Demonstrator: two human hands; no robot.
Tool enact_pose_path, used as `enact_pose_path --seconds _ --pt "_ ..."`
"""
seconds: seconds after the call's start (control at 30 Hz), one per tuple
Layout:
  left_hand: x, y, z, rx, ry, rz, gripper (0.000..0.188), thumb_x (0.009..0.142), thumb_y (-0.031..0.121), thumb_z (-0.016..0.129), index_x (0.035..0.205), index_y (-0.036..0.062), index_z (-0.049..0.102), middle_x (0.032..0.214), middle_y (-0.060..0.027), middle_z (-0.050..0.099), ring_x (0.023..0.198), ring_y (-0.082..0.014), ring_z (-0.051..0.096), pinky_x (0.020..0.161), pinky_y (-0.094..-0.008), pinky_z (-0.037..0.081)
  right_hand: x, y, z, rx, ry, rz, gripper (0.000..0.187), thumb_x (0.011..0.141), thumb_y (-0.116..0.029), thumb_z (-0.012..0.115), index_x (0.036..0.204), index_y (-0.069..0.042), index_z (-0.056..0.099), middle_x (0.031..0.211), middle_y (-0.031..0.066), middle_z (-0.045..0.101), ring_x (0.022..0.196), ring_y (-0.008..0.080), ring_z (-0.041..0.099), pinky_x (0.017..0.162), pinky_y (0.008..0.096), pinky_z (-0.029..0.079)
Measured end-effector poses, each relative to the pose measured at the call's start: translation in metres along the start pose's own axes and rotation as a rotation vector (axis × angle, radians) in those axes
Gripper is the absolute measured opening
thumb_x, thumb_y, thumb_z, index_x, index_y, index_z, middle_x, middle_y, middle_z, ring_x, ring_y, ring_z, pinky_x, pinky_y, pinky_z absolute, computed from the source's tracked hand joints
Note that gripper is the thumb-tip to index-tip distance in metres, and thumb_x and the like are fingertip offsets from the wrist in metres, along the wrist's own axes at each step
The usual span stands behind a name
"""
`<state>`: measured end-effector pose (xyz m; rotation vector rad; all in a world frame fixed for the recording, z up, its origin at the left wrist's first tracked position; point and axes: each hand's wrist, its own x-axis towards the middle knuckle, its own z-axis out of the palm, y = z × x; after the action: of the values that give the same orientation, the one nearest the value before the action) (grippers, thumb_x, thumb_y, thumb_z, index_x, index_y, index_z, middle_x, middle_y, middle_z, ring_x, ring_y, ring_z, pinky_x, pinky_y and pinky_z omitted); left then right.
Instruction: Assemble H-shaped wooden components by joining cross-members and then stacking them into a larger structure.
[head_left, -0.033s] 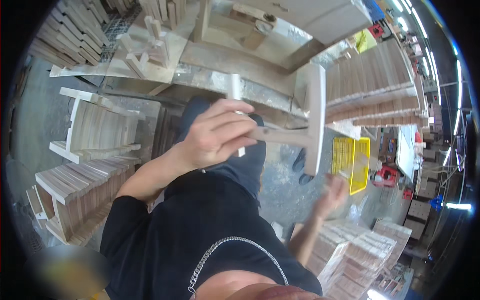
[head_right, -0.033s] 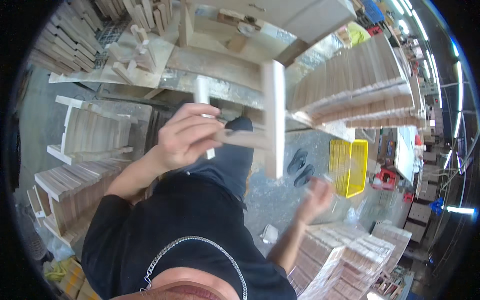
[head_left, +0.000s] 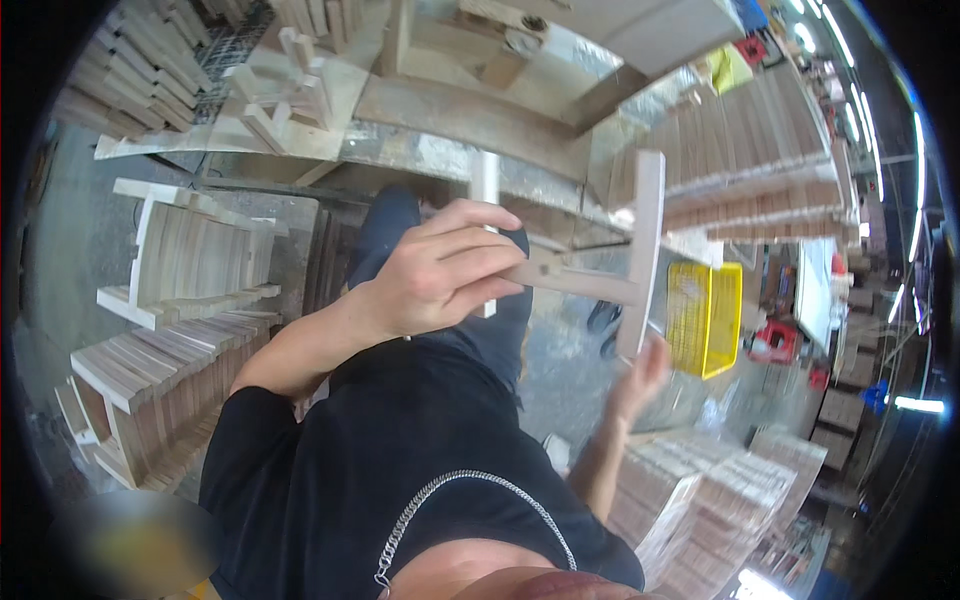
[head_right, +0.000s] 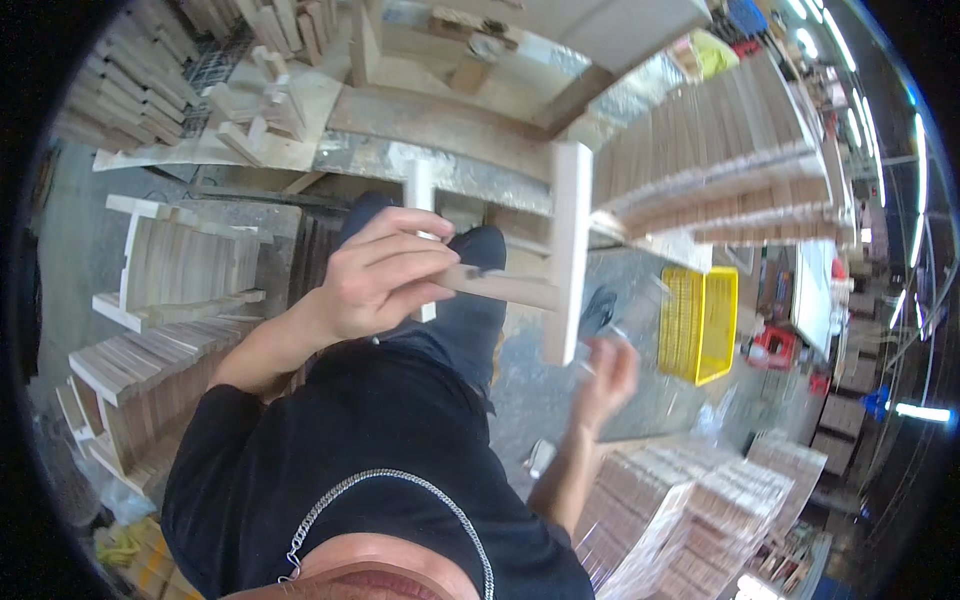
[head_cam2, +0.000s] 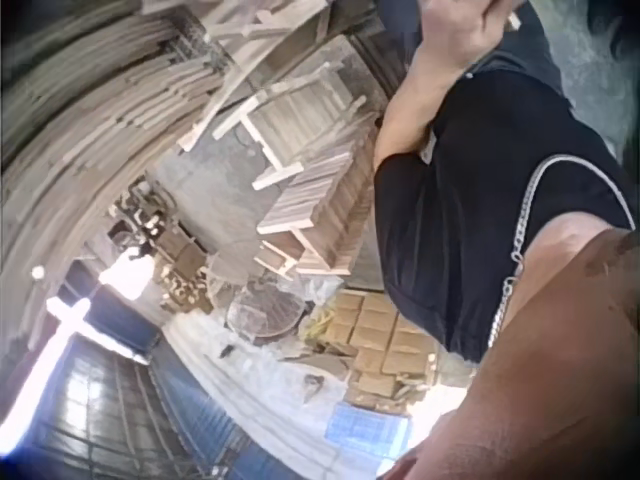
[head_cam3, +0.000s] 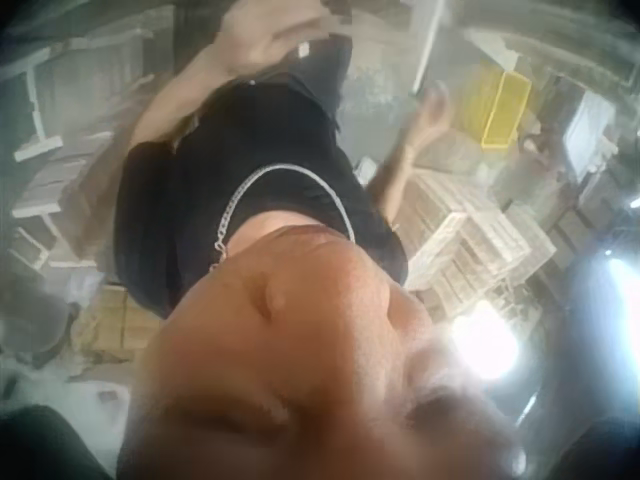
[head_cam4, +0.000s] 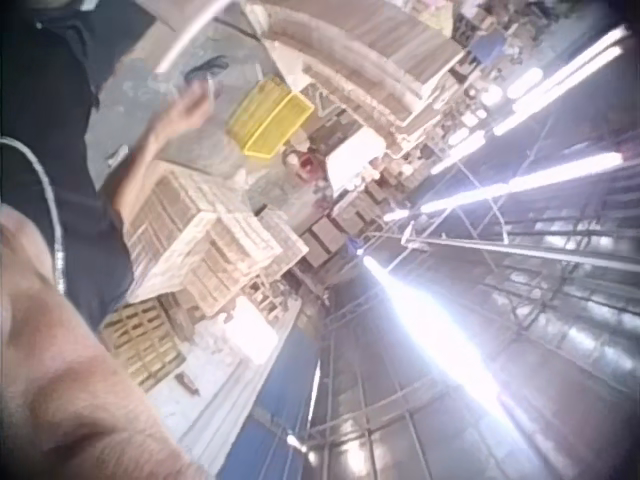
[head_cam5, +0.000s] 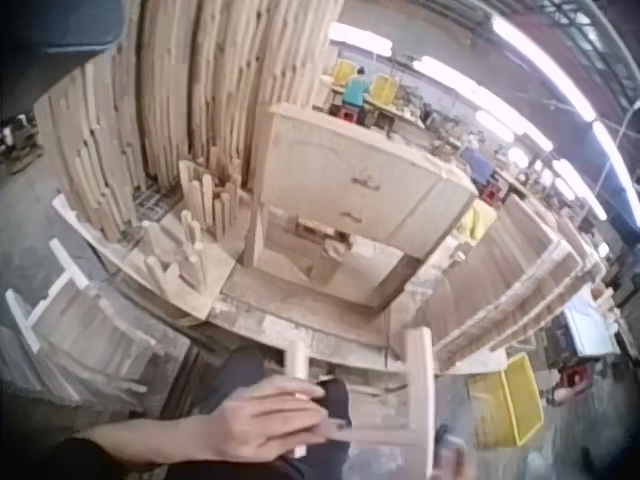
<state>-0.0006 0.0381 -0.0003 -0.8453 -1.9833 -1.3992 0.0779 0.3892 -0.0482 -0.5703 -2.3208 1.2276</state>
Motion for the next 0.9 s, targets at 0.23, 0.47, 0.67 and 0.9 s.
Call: enact_pose_path --seconds 0.23,0.47,0.67,0.9 --pt "-0.011 -0.014 0.009 -0.153 -0.241 -0.407 0.025 0.080 0.009 0.084 0.103 0.0007 0.078 0.098 -0.0129 0.073 0.097 -0.0258 0.069 0.082 -0.0357 0.056 -0.006 -0.055 0.115 0.597 -0.725 -0.050 0.031 0.100 -0.011 0.068 0.127 0.002 0.063 0.105 0.0090 0.072 0.098 0.0160 0.067 0.089 0.0316 0.052" --pt "-0.019 -0.035 -0.006 -0.194 -0.224 -0.529 0.023 0.085 0.016 0.082 0.104 0.0035 0.078 0.092 -0.0096 0.070 0.078 -0.0192 0.067 0.068 -0.0299 0.053 0.008 -0.064 0.134 0.629 -0.968 0.018 0.028 0.099 -0.011 0.068 0.123 0.002 0.064 0.103 0.0105 0.072 0.096 0.0184 0.067 0.090 0.0337 0.052" --pt "-0.015 -0.044 -0.009 -0.539 -0.318 -0.966 0.016 0.094 0.008 0.075 0.106 -0.0028 0.075 0.096 -0.0067 0.074 0.084 -0.0095 0.068 0.076 -0.0240 0.054 0.015 -0.064 0.145 0.591 -1.024 0.010 0.024 0.097 -0.008 0.071 0.118 0.004 0.068 0.102 0.0082 0.072 0.091 0.0120 0.064 0.083 0.0280 0.052" --pt "-0.011 -0.073 -0.001 -0.632 -0.249 -0.990 0.021 0.096 0.018 0.075 0.100 -0.0030 0.075 0.088 -0.0087 0.076 0.080 -0.0116 0.071 0.071 -0.0263 0.056 0.026 -0.084 0.153 0.538 -1.006 0.008 0.022 0.097 -0.007 0.069 0.116 0.005 0.069 0.093 0.0062 0.072 0.082 0.0089 0.063 0.074 0.0249 0.050"
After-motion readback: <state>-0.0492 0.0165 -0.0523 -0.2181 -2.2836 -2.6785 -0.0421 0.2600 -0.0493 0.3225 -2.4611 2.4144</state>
